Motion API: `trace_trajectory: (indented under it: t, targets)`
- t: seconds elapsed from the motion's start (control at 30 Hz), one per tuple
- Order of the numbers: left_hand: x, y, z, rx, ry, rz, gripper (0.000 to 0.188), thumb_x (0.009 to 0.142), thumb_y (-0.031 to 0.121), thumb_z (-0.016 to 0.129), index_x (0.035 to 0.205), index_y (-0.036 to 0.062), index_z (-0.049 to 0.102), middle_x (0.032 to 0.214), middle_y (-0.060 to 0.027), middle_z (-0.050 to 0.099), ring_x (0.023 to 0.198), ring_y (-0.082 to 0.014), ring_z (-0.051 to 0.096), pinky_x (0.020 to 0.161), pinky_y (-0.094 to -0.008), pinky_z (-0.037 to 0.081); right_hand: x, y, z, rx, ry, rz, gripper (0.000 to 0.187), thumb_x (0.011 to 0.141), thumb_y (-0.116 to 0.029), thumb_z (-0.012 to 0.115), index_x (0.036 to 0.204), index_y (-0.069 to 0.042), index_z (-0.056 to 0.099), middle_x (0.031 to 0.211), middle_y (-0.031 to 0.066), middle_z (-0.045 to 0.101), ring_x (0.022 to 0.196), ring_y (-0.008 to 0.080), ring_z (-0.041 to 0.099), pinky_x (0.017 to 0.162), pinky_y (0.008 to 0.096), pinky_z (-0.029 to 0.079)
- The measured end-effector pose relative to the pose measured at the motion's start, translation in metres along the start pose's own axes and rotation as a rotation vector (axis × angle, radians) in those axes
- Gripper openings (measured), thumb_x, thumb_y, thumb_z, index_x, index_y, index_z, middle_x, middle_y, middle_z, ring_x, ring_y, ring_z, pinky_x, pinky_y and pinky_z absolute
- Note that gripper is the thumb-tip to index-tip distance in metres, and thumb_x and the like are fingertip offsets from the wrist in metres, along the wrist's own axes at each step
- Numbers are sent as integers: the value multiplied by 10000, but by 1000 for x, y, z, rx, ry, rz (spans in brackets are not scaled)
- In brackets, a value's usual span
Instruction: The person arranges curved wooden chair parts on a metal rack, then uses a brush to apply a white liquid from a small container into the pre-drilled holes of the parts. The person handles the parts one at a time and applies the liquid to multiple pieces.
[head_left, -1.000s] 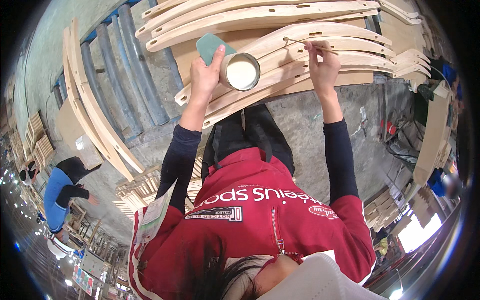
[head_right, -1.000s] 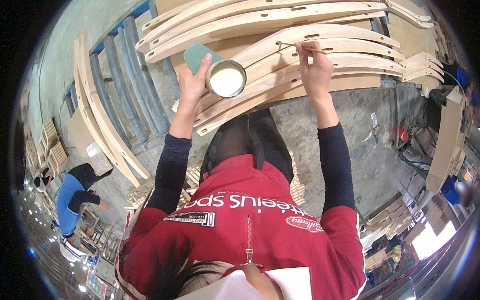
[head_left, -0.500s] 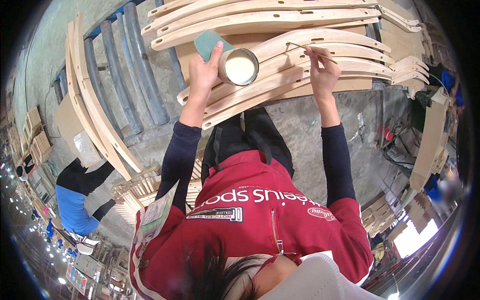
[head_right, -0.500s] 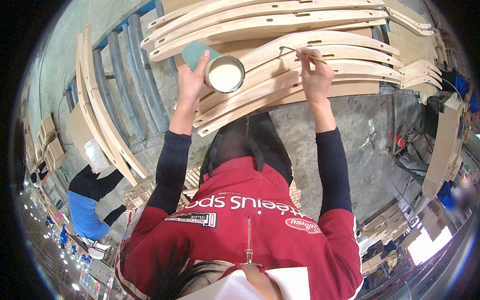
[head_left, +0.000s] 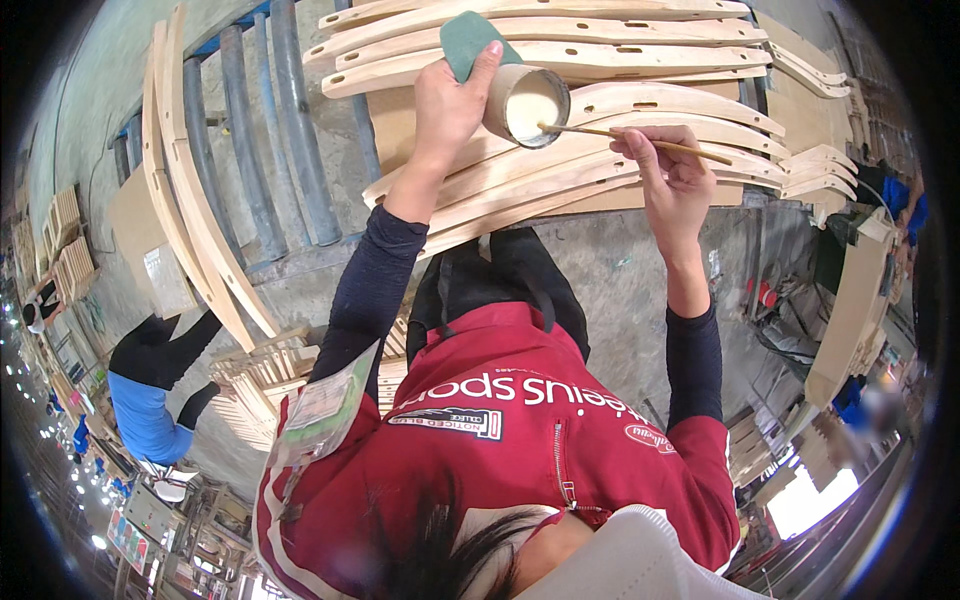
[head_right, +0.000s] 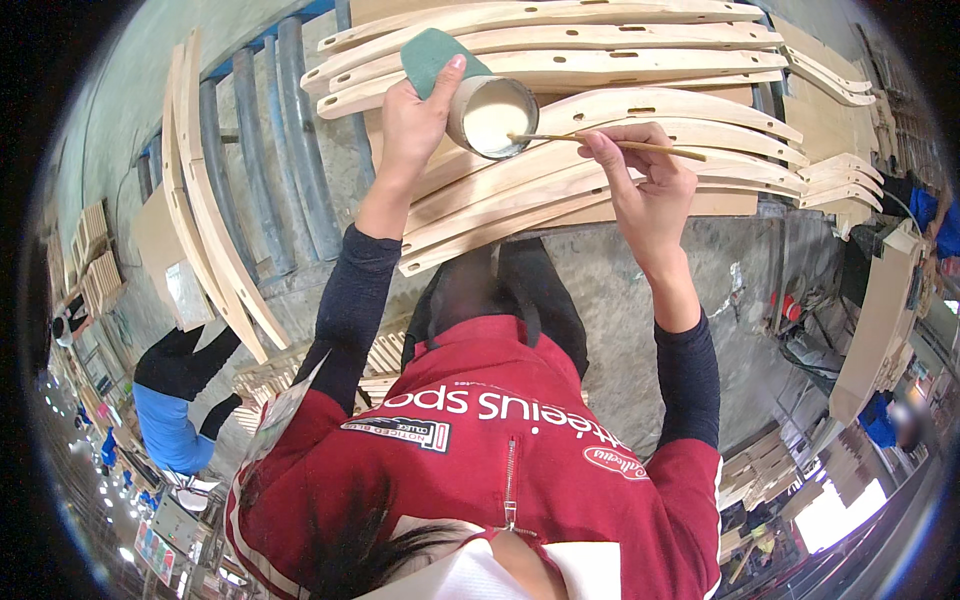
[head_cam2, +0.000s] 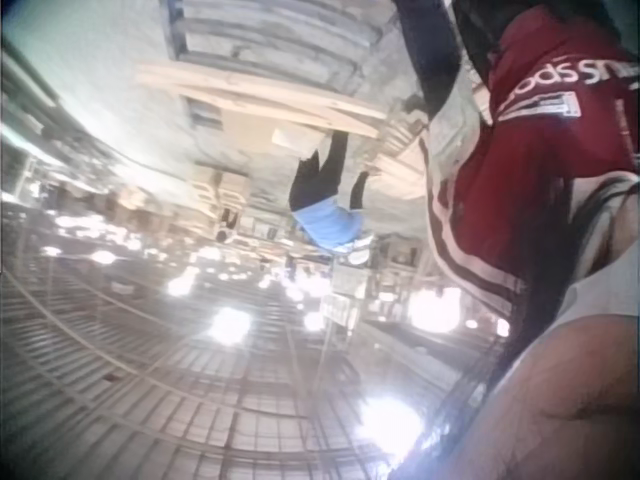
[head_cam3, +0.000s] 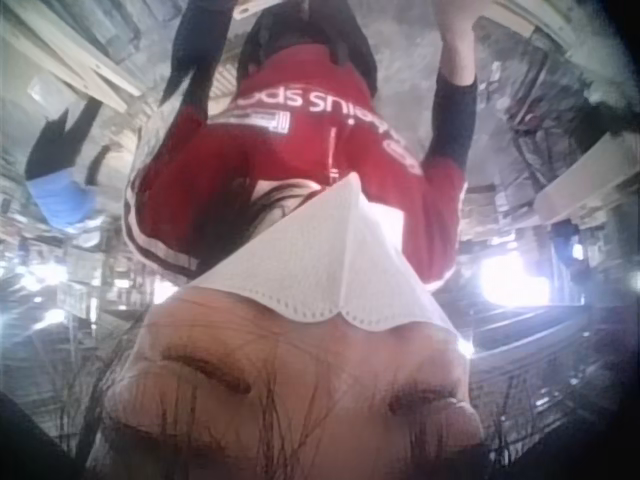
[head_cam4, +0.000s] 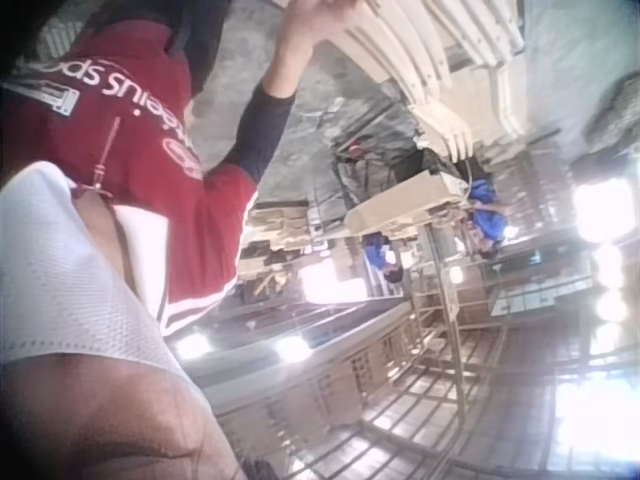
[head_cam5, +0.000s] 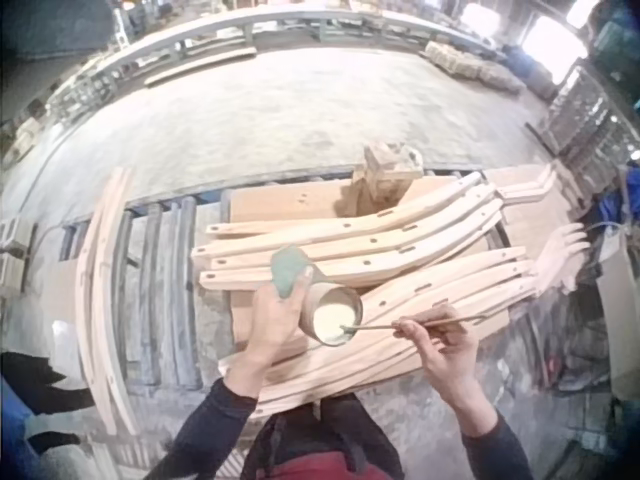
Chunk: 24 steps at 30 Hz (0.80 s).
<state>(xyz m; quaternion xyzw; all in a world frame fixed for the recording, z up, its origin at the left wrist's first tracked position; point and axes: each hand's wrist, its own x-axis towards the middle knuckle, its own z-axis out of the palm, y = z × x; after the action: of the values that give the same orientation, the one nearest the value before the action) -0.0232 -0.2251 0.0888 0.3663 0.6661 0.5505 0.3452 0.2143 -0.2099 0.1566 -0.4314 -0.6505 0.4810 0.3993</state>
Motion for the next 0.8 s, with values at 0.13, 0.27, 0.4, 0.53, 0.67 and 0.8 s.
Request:
trace_trajectory:
  t: [0.13, 0.27, 0.4, 0.53, 0.67, 0.8]
  targets:
    - [3, 11, 3, -33, 7, 1, 471, 921, 439, 674, 820, -16, 741, 620, -59, 660, 574, -115, 575, 572, -304, 483, 6, -2, -1, 65, -57, 104, 120, 950, -67, 646, 980, 42, 607, 930, 152, 715, 875, 200, 717, 782, 282, 582]
    - [8, 13, 5, -59, 41, -9, 486, 920, 450, 671, 804, -17, 741, 602, -64, 654, 567, -124, 579, 573, -306, 487, 16, -2, -2, 257, -34, 216, 148, 972, -105, 618, 1039, 24, 588, 988, 180, 712, 903, 221, 718, 786, 298, 589]
    - [17, 5, 7, -52, 27, -38, 492, 922, 456, 664, 794, -13, 741, 583, -65, 643, 555, -124, 575, 561, -308, 482, 29, 5, -3, 452, 39, 359, 166, 975, -128, 616, 1059, 11, 584, 1029, 196, 707, 920, 231, 717, 785, 302, 594]
    - [24, 6, 11, -55, 42, -38, 496, 925, 460, 656, 789, -9, 739, 572, -65, 633, 542, -124, 568, 548, -309, 474, 41, 30, -18, 466, -8, 506, 124, 979, -152, 614, 1038, -42, 606, 1058, 191, 700, 940, 225, 711, 776, 288, 593]
    - [32, -6, 12, -40, 47, -75, 514, 922, 475, 651, 780, -11, 734, 565, -79, 633, 531, -155, 581, 548, -330, 478, 63, 32, -19, 529, 53, 463, 144, 995, -190, 595, 1028, -51, 612, 1077, 179, 694, 928, 228, 713, 743, 285, 597]
    - [35, -33, 0, 35, 97, -118, 539, 910, 512, 648, 820, -11, 739, 623, -114, 665, 594, -195, 629, 598, -345, 498, 101, 49, -31, 135, 140, 170, 194, 992, -165, 601, 1076, 9, 587, 968, 162, 711, 893, 227, 721, 744, 294, 602]
